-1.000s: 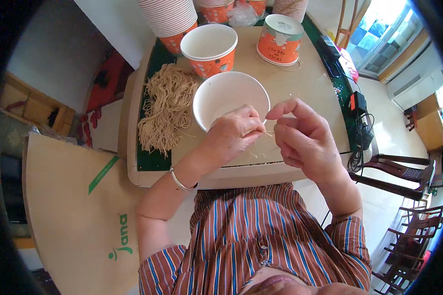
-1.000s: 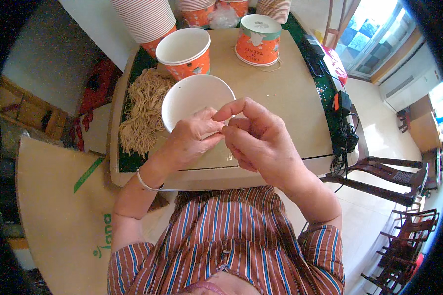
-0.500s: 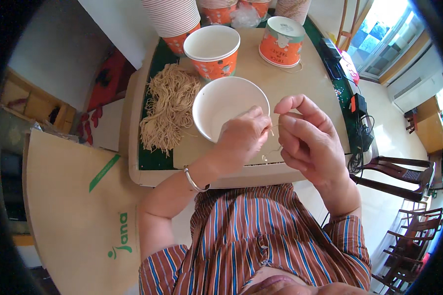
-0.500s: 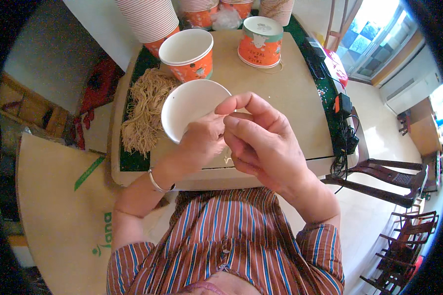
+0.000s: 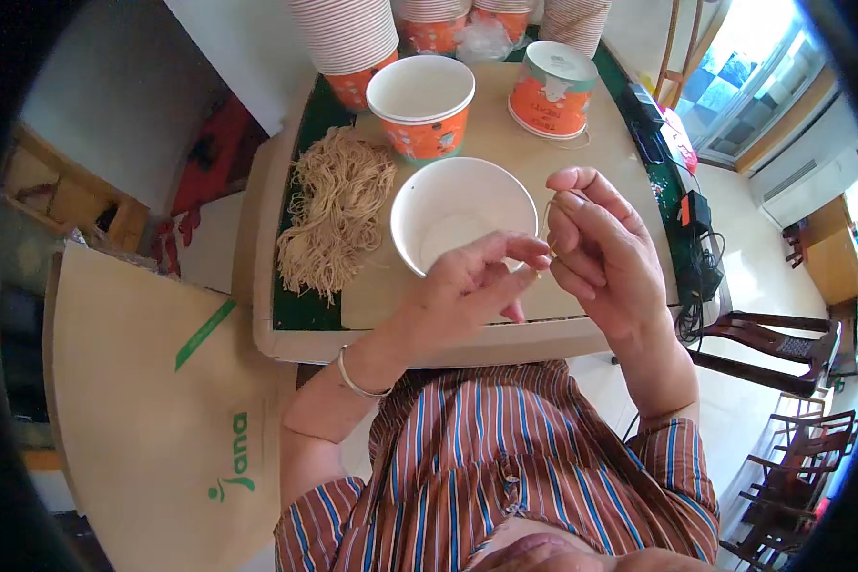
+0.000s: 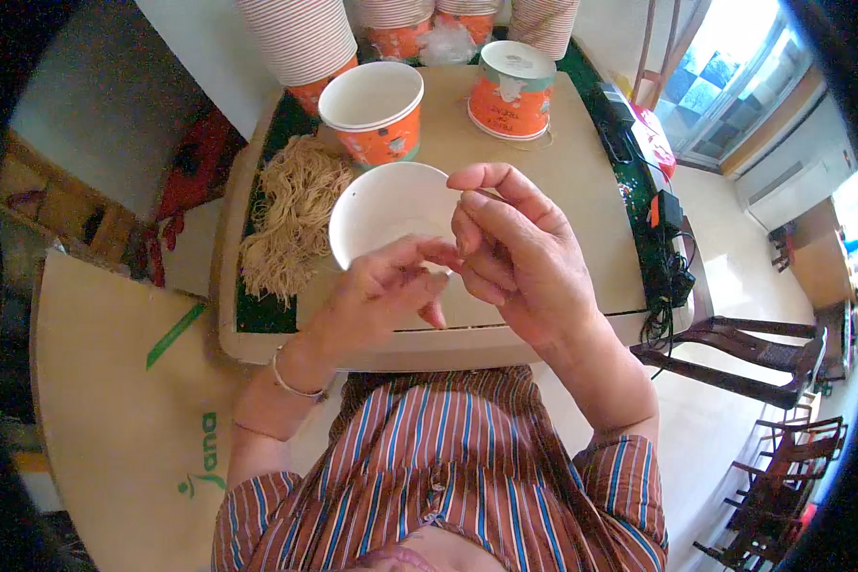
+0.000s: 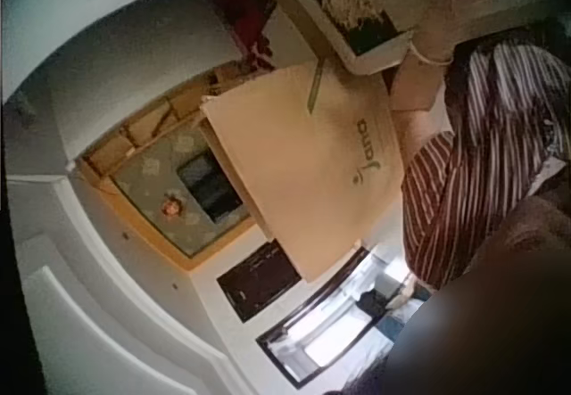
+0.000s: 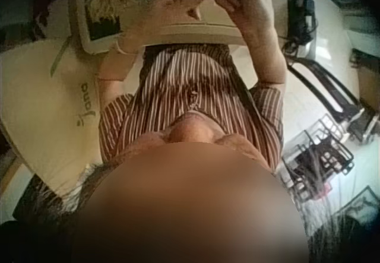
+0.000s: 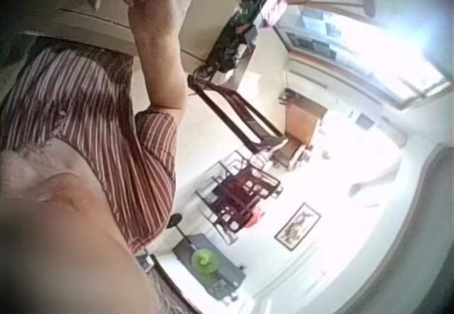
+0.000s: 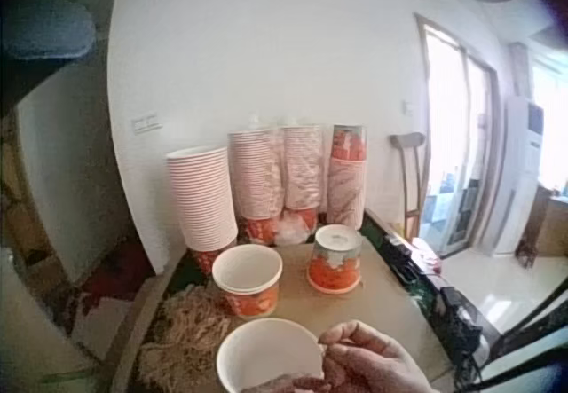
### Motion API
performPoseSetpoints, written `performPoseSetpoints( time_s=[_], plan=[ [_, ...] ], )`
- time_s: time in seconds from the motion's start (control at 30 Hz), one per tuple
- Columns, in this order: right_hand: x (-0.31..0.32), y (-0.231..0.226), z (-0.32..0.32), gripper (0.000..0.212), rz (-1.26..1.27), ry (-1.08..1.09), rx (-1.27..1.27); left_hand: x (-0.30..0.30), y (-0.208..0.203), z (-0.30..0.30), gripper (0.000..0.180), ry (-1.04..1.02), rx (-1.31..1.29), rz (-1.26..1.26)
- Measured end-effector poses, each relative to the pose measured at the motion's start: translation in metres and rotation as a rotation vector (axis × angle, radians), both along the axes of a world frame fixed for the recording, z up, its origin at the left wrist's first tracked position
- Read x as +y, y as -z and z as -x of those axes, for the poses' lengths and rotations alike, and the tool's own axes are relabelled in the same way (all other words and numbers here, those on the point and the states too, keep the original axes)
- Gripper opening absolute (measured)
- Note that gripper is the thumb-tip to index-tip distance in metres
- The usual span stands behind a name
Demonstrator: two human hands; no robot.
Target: Manually attaching and tying thin string handles to paper bowls.
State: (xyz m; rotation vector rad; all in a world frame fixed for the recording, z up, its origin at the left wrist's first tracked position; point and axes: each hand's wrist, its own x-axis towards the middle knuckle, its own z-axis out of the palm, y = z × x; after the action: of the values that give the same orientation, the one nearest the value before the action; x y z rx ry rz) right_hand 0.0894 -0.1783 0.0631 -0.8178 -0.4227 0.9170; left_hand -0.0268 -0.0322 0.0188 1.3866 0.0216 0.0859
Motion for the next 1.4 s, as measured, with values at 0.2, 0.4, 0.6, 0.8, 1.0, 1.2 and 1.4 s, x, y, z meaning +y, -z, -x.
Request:
performPoseSetpoints(
  time_s=[0.2, 0.4, 0.6, 0.8, 1.0, 1.2, 1.4],
  plan=[
    [0.004, -0.004, 0.007, 0.018, 0.016, -0.019, 0.044, -0.003, 0.006, -0.001, 0.025, -0.020, -0.030, -0.045],
    [0.003, -0.009, 0.010, 0.019, 0.034, -0.017, 0.020, 0.007, 0.004, -0.003, 0.012, -0.063, -0.148, -0.220],
    [-0.004, -0.004, 0.001, 0.017, 0.075, 0.001, -0.021, 0.037, -0.008, 0.026, 0.013, -0.064, 0.029, -0.125],
    [-0.019, 0.015, -0.002, 0.011, 0.264, -0.049, -0.177, 0.075, -0.003, 0.052, 0.012, -0.311, -0.091, -0.760],
    [-0.034, 0.022, 0.007, 0.013, 0.517, -0.120, -0.436, 0.095, 0.014, 0.045, 0.009, -0.415, -0.100, -0.997],
    [-0.037, 0.021, 0.017, 0.012, 0.795, 0.308, -1.470, 0.092, 0.039, 0.037, 0.010, -0.356, -0.157, -0.825],
    [-0.011, 0.005, 0.022, 0.015, 0.601, 0.476, -1.565, 0.050, 0.047, 0.039, 0.015, -0.206, -0.292, -0.775]
  ],
)
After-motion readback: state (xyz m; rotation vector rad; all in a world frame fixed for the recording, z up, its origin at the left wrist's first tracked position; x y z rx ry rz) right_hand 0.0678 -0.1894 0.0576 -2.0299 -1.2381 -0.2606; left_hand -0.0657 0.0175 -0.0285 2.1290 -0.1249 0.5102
